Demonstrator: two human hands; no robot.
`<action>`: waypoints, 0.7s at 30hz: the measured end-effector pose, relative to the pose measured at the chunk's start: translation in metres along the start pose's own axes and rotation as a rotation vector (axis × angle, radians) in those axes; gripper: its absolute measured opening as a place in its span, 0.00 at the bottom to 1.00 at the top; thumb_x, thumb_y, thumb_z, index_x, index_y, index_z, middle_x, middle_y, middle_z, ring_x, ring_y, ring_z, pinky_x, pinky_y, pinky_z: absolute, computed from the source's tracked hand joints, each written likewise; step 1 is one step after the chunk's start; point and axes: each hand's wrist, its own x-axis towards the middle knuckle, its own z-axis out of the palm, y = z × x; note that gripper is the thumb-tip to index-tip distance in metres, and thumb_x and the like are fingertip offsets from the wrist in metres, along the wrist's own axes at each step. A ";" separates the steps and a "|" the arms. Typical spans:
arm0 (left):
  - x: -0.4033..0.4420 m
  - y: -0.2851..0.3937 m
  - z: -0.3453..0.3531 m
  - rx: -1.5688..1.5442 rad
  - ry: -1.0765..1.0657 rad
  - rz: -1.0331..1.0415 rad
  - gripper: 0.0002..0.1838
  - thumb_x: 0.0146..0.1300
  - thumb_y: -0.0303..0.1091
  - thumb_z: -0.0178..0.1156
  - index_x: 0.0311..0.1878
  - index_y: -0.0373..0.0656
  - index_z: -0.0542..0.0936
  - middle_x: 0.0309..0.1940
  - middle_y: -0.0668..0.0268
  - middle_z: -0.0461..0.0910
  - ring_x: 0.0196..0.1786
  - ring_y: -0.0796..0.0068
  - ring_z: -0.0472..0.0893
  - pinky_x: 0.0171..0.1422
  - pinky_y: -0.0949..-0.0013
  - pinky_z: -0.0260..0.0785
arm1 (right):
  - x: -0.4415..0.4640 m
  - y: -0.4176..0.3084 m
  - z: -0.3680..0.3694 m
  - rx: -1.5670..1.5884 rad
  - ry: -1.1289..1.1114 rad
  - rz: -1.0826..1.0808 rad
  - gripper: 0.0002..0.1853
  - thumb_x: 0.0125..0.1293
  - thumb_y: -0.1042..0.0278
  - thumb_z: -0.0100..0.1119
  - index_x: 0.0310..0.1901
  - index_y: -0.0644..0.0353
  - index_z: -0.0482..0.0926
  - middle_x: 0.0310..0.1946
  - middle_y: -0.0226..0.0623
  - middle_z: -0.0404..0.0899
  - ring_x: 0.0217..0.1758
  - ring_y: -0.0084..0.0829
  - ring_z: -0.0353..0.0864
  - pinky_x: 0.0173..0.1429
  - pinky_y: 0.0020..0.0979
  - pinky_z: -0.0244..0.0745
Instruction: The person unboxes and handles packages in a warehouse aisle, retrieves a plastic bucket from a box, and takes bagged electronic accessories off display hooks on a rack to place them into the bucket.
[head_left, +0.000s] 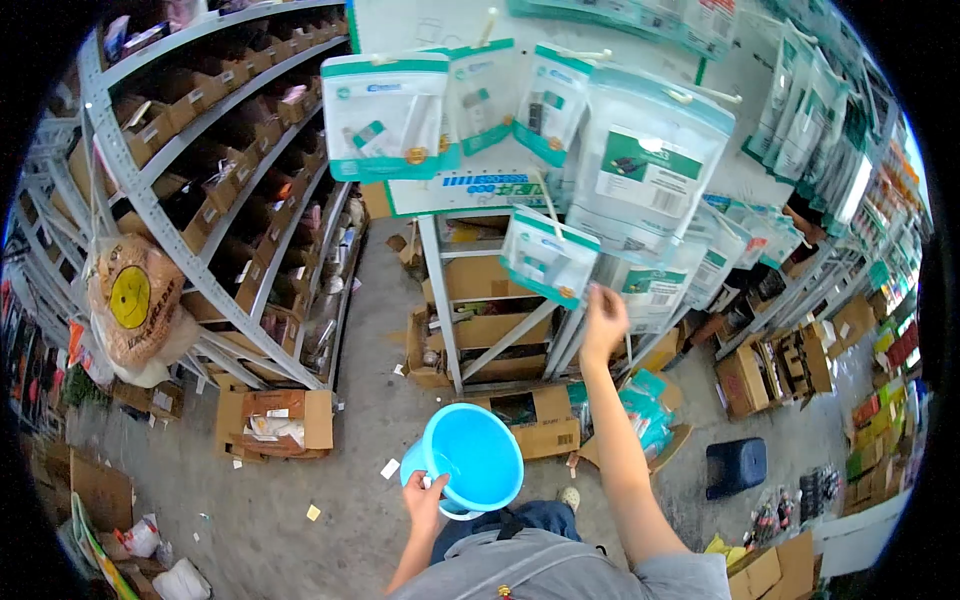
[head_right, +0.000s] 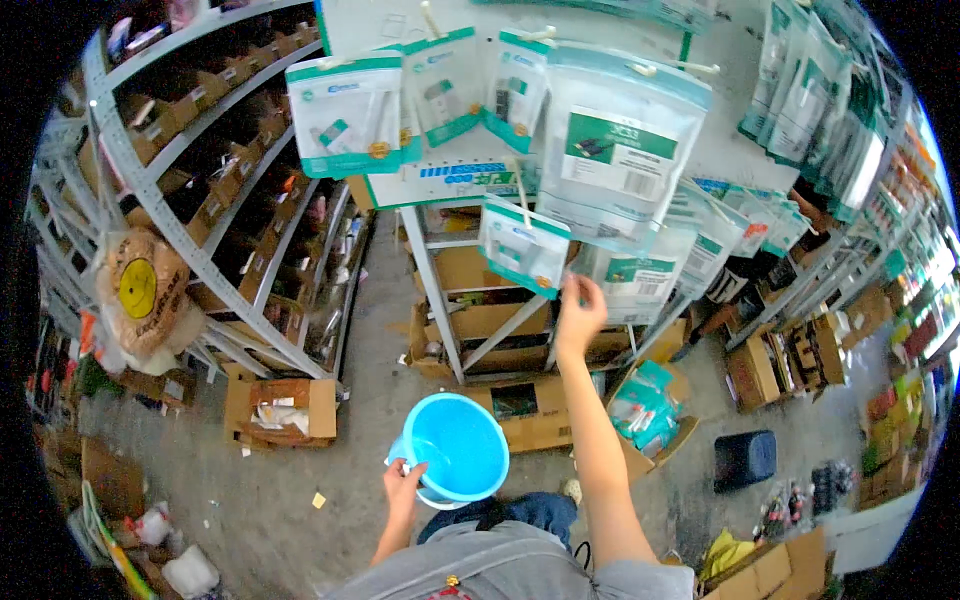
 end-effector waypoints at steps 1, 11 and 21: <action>0.000 0.000 0.000 0.007 0.022 -0.010 0.10 0.43 0.27 0.60 0.30 0.36 0.70 0.21 0.66 0.73 0.21 0.80 0.71 0.23 0.78 0.64 | -0.009 -0.011 -0.006 -0.036 0.161 -0.060 0.10 0.54 0.68 0.55 0.28 0.69 0.72 0.26 0.34 0.72 0.30 0.22 0.68 0.37 0.23 0.64; 0.006 0.005 -0.005 0.065 -0.007 0.012 0.12 0.42 0.28 0.61 0.29 0.36 0.70 0.21 0.67 0.72 0.21 0.81 0.71 0.23 0.79 0.63 | 0.000 -0.154 0.116 0.376 -0.641 -0.230 0.13 0.55 0.66 0.53 0.37 0.67 0.71 0.32 0.37 0.73 0.36 0.25 0.71 0.41 0.21 0.66; -0.011 -0.009 -0.030 0.032 0.150 -0.026 0.12 0.42 0.28 0.61 0.29 0.35 0.71 0.20 0.65 0.73 0.19 0.81 0.71 0.22 0.78 0.64 | 0.024 -0.153 0.195 0.316 -0.690 -0.176 0.16 0.53 0.61 0.55 0.35 0.69 0.73 0.25 0.34 0.75 0.28 0.19 0.72 0.27 0.20 0.65</action>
